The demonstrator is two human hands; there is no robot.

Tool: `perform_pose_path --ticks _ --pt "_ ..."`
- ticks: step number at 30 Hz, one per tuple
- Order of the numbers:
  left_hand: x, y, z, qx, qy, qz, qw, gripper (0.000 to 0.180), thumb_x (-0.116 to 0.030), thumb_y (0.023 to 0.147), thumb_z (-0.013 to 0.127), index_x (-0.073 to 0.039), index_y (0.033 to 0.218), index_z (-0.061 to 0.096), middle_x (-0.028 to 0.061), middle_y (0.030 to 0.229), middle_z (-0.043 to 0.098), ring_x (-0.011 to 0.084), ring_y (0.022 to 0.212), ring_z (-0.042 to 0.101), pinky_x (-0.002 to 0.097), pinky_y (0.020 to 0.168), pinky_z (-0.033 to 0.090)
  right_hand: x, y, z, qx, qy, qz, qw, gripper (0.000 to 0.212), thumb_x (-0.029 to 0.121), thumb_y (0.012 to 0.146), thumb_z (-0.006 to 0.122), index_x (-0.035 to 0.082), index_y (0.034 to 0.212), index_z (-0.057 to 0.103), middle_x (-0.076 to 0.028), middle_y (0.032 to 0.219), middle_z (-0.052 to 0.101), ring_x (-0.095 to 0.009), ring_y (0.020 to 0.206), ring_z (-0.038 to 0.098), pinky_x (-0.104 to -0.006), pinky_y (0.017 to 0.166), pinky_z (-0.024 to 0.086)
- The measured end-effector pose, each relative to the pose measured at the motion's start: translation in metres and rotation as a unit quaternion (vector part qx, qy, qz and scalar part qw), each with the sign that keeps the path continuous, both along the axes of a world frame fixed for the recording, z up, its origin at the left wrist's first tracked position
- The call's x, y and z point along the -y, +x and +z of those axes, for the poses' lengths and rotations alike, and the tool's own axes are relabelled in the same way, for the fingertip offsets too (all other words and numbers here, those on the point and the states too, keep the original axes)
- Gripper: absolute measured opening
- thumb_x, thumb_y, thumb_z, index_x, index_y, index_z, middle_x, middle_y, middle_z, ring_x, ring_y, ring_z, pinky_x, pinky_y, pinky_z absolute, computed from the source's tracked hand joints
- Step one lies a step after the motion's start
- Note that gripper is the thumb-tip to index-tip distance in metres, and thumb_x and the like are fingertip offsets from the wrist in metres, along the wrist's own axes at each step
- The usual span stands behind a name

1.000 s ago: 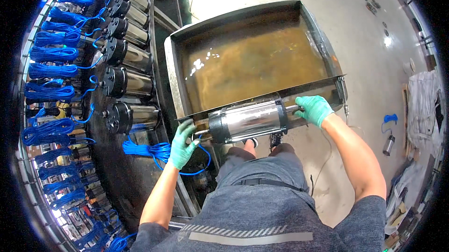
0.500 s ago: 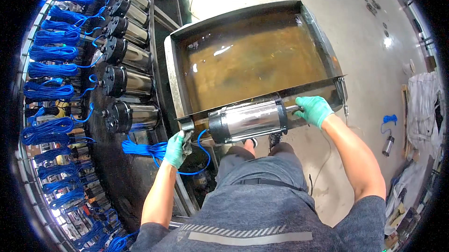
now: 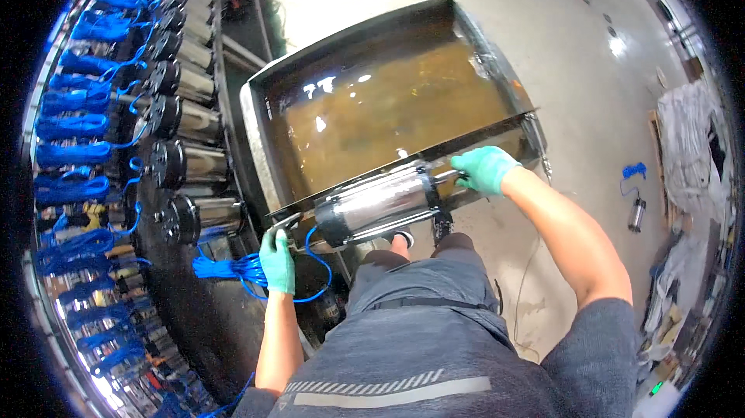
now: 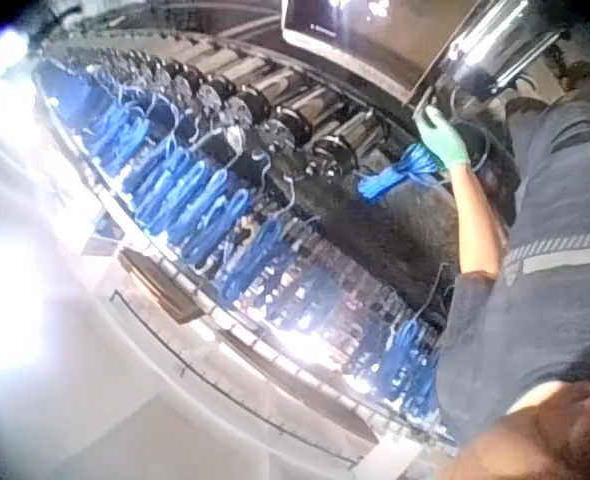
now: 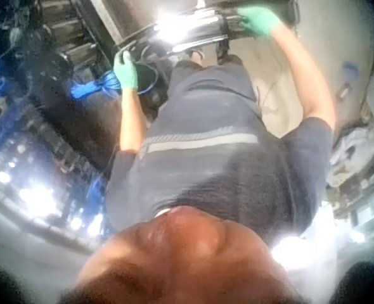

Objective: The person places a submersible water pump into a testing tank of water, connects a power cable, and then removes it to place it back on a production line.

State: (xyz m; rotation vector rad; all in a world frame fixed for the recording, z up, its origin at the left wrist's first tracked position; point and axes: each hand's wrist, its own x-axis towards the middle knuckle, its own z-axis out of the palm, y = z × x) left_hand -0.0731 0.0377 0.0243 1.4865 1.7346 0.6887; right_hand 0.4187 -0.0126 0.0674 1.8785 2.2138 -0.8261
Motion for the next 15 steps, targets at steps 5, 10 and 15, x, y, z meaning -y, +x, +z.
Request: perform_pose_path --ticks 5,10,15 --pt "0.040 0.081 0.035 0.067 -0.018 -0.011 0.998 0.039 -0.022 0.094 0.073 0.004 0.123 0.065 0.0123 0.112 0.071 0.0184 0.102 0.066 0.0323 0.093 0.051 0.009 0.000 -0.014 0.055 0.108 0.044 0.992 0.011 0.014 0.085 0.063 0.014 0.095 0.068 -0.012 0.087 0.071 -0.034 0.084 0.071 -0.0458 0.069 0.055" --pt "0.053 0.081 0.006 0.074 -0.002 0.011 0.997 0.054 -0.010 0.086 0.081 0.003 0.131 0.056 0.0120 0.120 0.065 0.0194 0.107 0.062 0.0325 0.095 0.051 0.019 -0.002 -0.029 -0.077 0.088 -0.107 0.987 0.011 0.014 0.087 0.062 0.011 0.096 0.067 -0.013 0.092 0.072 -0.037 0.088 0.070 -0.0450 0.074 0.055" --pt "0.059 0.107 0.021 0.102 -0.029 0.012 0.994 0.058 -0.002 0.084 0.080 0.001 0.134 0.051 0.0125 0.123 0.062 0.0207 0.104 0.063 0.0328 0.091 0.055 0.014 0.027 -0.007 -0.423 -0.291 -0.292 0.807 0.054 0.051 0.094 0.066 0.008 0.126 0.067 -0.003 0.076 0.062 -0.015 0.058 0.055 -0.0328 0.054 0.046"
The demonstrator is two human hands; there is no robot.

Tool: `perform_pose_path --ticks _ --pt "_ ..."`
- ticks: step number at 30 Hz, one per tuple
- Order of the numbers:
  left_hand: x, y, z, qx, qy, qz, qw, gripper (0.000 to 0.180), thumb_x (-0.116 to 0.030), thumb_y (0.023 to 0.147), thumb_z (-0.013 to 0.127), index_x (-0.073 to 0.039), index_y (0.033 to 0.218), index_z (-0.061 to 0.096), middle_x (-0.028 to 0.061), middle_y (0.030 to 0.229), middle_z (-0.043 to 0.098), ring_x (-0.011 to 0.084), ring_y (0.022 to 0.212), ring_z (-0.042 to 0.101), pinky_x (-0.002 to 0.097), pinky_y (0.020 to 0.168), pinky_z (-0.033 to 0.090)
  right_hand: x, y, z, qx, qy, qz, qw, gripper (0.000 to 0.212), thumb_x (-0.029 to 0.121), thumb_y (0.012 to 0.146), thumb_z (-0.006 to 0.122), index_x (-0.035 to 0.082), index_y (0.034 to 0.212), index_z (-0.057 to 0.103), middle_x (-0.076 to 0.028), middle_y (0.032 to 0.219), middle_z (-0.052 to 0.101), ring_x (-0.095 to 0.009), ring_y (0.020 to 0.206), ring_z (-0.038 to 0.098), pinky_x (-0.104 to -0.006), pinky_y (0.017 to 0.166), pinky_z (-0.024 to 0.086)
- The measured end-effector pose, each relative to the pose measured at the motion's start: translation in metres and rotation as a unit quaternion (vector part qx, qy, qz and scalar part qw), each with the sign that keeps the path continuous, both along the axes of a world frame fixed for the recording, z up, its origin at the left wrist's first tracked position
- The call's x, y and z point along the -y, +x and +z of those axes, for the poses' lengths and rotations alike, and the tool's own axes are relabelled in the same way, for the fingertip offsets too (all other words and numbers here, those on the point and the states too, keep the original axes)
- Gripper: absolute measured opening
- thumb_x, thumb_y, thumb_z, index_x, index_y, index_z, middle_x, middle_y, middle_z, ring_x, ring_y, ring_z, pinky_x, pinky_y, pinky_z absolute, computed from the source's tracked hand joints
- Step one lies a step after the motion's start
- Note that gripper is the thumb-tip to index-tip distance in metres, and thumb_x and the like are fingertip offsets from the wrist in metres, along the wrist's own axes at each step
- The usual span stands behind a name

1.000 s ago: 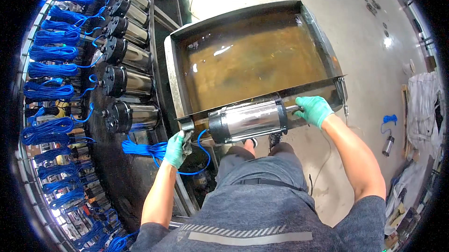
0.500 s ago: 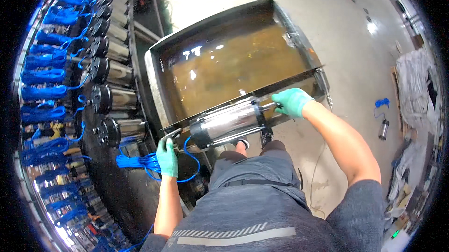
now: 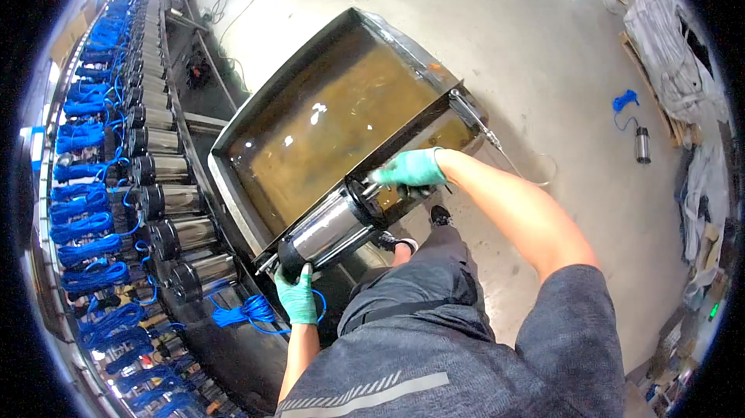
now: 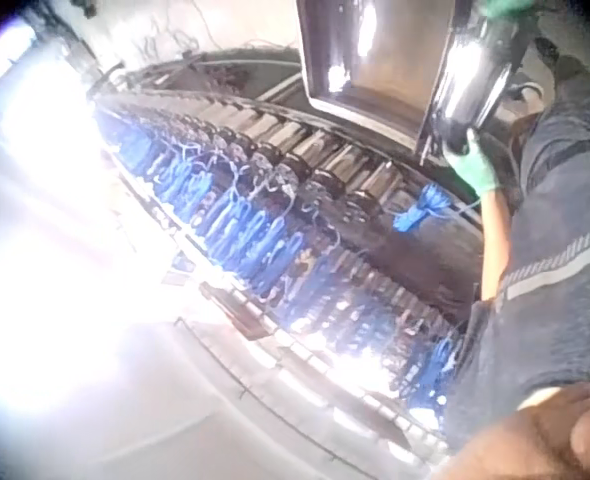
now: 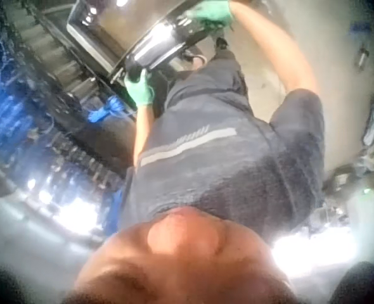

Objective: The person places a submersible water pump into a testing tank of water, connects a power cable, and then removes it to place it back on a production line.

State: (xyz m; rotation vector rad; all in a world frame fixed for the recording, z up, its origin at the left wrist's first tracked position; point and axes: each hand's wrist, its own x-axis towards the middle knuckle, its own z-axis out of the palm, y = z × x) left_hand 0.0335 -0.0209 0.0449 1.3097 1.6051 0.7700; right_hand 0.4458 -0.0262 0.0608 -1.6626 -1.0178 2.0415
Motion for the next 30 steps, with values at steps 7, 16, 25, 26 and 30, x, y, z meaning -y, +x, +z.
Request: perform_pose_path --ticks 7,16,25,26,30 --pt "-0.001 0.006 0.005 -0.123 0.044 -0.033 0.991 0.057 -0.012 0.084 0.082 0.001 0.131 0.053 0.0117 0.119 0.065 0.0205 0.104 0.062 0.0335 0.094 0.050 0.012 -0.015 -0.035 -0.081 0.091 -0.154 0.981 0.025 0.029 0.101 0.062 0.008 0.114 0.067 -0.001 0.083 0.058 -0.011 0.063 0.055 -0.0261 0.050 0.047" --pt "-0.002 0.001 0.003 -0.111 0.016 -0.021 0.993 0.057 -0.014 0.085 0.082 0.002 0.132 0.053 0.0127 0.121 0.065 0.0210 0.107 0.062 0.0343 0.098 0.048 0.020 0.002 -0.030 -0.136 0.167 -0.048 0.975 0.052 0.022 0.094 0.061 0.011 0.143 0.052 -0.012 0.125 0.066 -0.018 0.103 0.064 -0.0333 0.086 0.054" --pt "-0.004 0.005 0.007 -0.102 0.005 -0.030 0.994 0.062 -0.013 0.085 0.082 0.003 0.135 0.049 0.0124 0.124 0.063 0.0215 0.111 0.061 0.0344 0.102 0.046 -0.009 -0.017 -0.017 0.433 0.349 0.243 0.794 0.023 0.025 0.085 0.070 0.010 0.101 0.079 -0.014 0.097 0.076 -0.032 0.093 0.074 -0.0441 0.078 0.058" --pt "-0.004 0.006 0.007 -0.109 0.009 -0.031 0.994 0.061 -0.012 0.085 0.082 0.003 0.135 0.049 0.0125 0.124 0.063 0.0215 0.111 0.061 0.0344 0.102 0.046 -0.009 -0.018 -0.018 0.420 0.306 0.236 0.821 0.024 0.026 0.085 0.071 0.009 0.100 0.079 -0.014 0.097 0.076 -0.033 0.093 0.073 -0.0442 0.078 0.058" --pt "-0.004 0.001 0.002 -0.095 0.013 -0.024 0.995 0.060 -0.011 0.085 0.081 0.003 0.134 0.049 0.0124 0.124 0.063 0.0213 0.111 0.060 0.0344 0.103 0.046 -0.013 -0.007 -0.014 0.222 0.244 0.228 0.916 0.046 0.047 0.079 0.079 0.005 0.098 0.076 -0.015 0.092 0.074 -0.031 0.075 0.067 -0.0445 0.072 0.054"
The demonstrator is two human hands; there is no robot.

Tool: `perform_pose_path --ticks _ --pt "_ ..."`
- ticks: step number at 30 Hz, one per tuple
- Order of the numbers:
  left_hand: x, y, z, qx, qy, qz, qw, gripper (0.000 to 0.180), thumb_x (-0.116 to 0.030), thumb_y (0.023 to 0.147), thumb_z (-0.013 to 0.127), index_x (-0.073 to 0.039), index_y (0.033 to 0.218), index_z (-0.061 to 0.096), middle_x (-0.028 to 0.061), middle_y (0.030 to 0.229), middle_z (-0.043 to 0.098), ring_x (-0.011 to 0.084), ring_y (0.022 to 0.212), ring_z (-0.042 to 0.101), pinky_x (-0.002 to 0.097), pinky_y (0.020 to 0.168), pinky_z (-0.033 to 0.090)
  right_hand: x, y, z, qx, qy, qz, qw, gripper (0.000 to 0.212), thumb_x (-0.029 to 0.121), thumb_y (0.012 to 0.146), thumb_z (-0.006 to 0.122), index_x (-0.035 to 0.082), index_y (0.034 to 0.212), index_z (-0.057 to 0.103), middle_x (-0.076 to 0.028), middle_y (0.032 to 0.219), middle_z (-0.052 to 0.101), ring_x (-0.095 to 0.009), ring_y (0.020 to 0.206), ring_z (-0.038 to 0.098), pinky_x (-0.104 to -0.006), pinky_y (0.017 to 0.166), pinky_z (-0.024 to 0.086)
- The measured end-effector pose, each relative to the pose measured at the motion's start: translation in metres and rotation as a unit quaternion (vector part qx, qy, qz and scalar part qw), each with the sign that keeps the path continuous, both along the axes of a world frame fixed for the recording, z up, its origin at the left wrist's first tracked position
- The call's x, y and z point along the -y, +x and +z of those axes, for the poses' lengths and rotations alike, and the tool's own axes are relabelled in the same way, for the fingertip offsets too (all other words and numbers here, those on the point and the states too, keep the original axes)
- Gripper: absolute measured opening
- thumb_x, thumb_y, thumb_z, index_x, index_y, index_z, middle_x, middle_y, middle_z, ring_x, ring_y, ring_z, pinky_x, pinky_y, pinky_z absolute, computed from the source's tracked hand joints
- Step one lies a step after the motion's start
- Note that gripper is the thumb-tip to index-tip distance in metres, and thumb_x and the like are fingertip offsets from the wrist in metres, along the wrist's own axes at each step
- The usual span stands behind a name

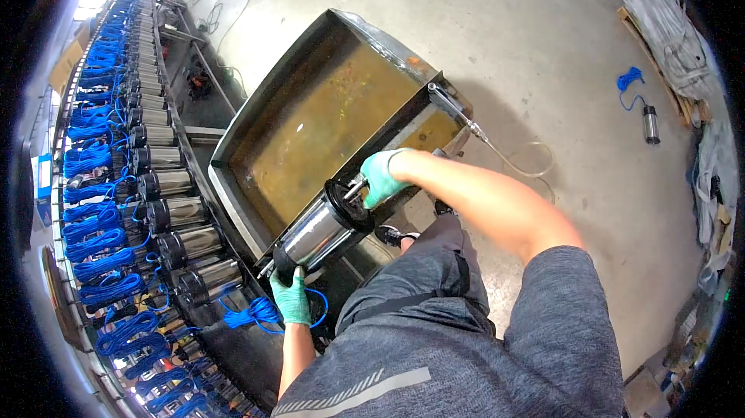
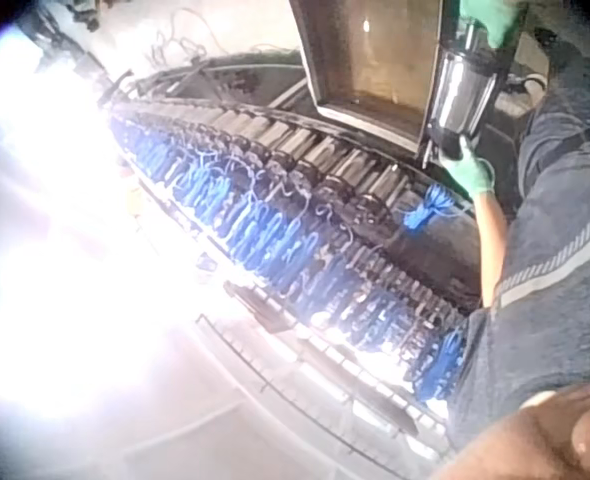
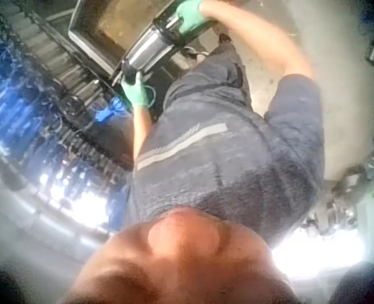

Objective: The person places a submersible water pump into a testing tank of water, connects a power cable, and then removes it to place it back on a production line.

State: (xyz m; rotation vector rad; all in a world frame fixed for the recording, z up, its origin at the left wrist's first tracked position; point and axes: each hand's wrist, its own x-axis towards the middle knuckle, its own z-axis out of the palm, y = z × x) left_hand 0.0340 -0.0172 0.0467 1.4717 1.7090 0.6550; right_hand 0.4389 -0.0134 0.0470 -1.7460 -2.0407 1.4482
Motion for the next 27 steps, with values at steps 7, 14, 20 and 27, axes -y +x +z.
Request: perform_pose_path --ticks 7,14,20,27 --pt "0.002 0.005 0.006 -0.019 0.002 -0.010 1.000 0.059 -0.011 0.085 0.081 0.002 0.134 0.050 0.0120 0.123 0.063 0.0209 0.110 0.060 0.0335 0.101 0.046 0.023 0.001 -0.020 -0.433 -0.256 -0.285 0.816 0.054 0.056 0.098 0.058 0.012 0.128 0.062 -0.003 0.082 0.058 -0.009 0.058 0.053 -0.0247 0.049 0.046" --pt "0.000 -0.008 -0.005 -0.019 0.009 -0.016 1.000 0.060 -0.013 0.085 0.082 0.002 0.134 0.050 0.0118 0.122 0.063 0.0208 0.109 0.060 0.0331 0.100 0.046 0.008 -0.001 0.003 -0.127 0.021 -0.073 0.989 0.044 0.014 0.085 0.066 0.006 0.128 0.065 -0.016 0.103 0.073 -0.028 0.080 0.072 -0.0391 0.071 0.058" --pt "0.001 -0.008 -0.005 -0.010 0.009 -0.006 1.000 0.059 -0.012 0.085 0.081 0.002 0.134 0.050 0.0121 0.123 0.063 0.0215 0.109 0.060 0.0337 0.101 0.046 0.008 -0.010 -0.001 -0.021 0.105 -0.031 0.994 0.043 0.022 0.086 0.066 0.006 0.126 0.067 -0.025 0.114 0.070 -0.039 0.107 0.068 -0.0472 0.082 0.056" --pt "0.002 0.003 0.005 -0.027 0.005 -0.015 1.000 0.059 -0.011 0.086 0.080 0.002 0.134 0.050 0.0127 0.124 0.063 0.0220 0.111 0.060 0.0342 0.102 0.046 0.017 -0.004 -0.015 -0.276 -0.078 -0.296 0.911 0.029 0.019 0.097 0.061 0.001 0.119 0.067 -0.014 0.101 0.072 -0.018 0.071 0.069 -0.0335 0.063 0.059"
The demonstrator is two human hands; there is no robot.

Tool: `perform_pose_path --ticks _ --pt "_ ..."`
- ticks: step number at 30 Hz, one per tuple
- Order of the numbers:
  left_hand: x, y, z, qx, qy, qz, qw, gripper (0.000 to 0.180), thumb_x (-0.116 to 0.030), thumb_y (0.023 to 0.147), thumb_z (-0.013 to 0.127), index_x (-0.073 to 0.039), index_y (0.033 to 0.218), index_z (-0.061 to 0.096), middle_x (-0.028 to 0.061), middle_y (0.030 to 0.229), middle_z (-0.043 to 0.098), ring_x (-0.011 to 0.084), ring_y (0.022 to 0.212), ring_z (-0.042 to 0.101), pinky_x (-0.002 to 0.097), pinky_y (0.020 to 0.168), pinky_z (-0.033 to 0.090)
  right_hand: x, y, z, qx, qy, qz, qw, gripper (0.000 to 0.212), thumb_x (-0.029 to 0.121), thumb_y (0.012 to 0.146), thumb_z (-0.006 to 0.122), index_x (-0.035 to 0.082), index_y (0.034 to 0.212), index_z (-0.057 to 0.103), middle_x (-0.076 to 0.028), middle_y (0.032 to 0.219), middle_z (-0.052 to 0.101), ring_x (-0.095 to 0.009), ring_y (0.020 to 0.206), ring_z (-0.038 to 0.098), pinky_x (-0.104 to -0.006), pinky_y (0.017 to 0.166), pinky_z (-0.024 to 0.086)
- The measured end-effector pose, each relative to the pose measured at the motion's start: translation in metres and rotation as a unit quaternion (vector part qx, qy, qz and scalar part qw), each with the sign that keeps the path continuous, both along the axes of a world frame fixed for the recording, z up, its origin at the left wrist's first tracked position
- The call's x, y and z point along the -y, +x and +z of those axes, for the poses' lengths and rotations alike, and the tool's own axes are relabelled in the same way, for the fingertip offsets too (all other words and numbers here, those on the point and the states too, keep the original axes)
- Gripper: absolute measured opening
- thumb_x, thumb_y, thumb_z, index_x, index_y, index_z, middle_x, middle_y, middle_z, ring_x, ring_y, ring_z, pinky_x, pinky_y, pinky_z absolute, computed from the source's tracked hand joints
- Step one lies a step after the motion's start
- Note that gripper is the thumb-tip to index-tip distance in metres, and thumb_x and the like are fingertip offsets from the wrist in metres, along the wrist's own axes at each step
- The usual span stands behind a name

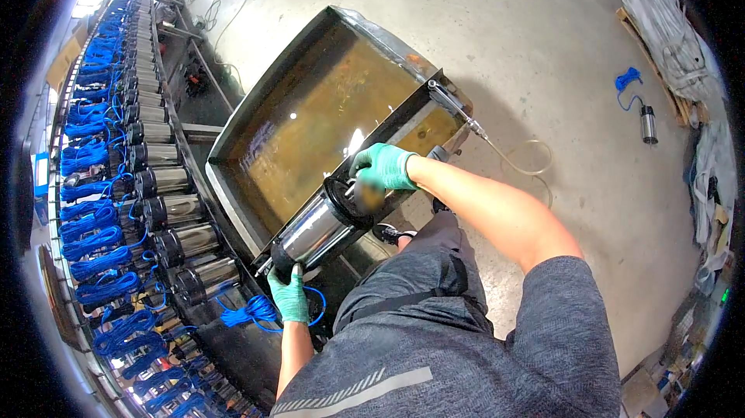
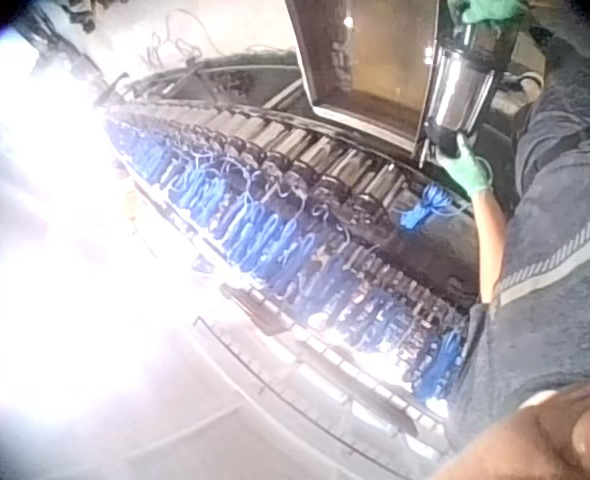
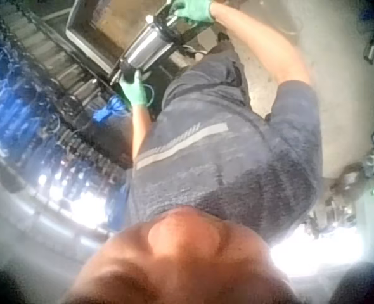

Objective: The person places a submersible water pump into a testing tank of water, connects a power cable, and then removes it to place it back on a production line.

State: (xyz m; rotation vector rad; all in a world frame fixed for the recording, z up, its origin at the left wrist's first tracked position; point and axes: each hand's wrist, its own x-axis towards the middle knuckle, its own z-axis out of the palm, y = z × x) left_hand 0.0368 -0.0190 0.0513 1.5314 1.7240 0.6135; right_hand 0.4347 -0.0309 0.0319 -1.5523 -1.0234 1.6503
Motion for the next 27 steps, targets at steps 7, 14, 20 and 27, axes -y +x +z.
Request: perform_pose_path --ticks 7,14,20,27 --pt "0.000 -0.004 -0.006 0.034 0.017 -0.003 0.999 0.059 -0.012 0.085 0.081 0.002 0.134 0.050 0.0123 0.123 0.062 0.0215 0.110 0.060 0.0339 0.101 0.046 0.035 0.029 -0.012 -0.085 0.000 -0.206 0.975 0.021 0.010 0.095 0.058 0.000 0.111 0.067 -0.011 0.088 0.067 -0.019 0.068 0.068 -0.0330 0.059 0.059" --pt "0.002 0.002 -0.003 0.001 0.027 -0.001 1.000 0.061 -0.012 0.085 0.080 0.002 0.136 0.049 0.0129 0.126 0.061 0.0224 0.113 0.058 0.0348 0.104 0.044 0.075 0.074 -0.045 -0.111 0.053 -0.591 0.797 0.013 0.002 0.098 0.054 -0.001 0.110 0.058 -0.011 0.086 0.063 -0.019 0.064 0.065 -0.0309 0.055 0.059" --pt "0.002 -0.002 -0.018 0.031 0.022 0.009 0.999 0.066 -0.013 0.084 0.082 0.001 0.138 0.047 0.0124 0.126 0.061 0.0218 0.112 0.058 0.0342 0.103 0.044 0.069 0.091 -0.094 0.201 0.027 -0.542 0.816 0.025 0.010 0.092 0.062 0.000 0.115 0.060 -0.015 0.092 0.066 -0.026 0.072 0.066 -0.0396 0.068 0.058" --pt "0.007 -0.011 -0.029 0.055 0.028 0.045 0.997 0.077 -0.013 0.081 0.084 0.005 0.143 0.042 0.0148 0.133 0.056 0.0222 0.116 0.057 0.0346 0.102 0.047 0.101 0.059 -0.034 0.480 0.034 -0.353 0.803 0.045 0.021 0.090 0.061 0.000 0.129 0.056 -0.025 0.129 0.056 -0.043 0.119 0.054 -0.0485 0.104 0.044"
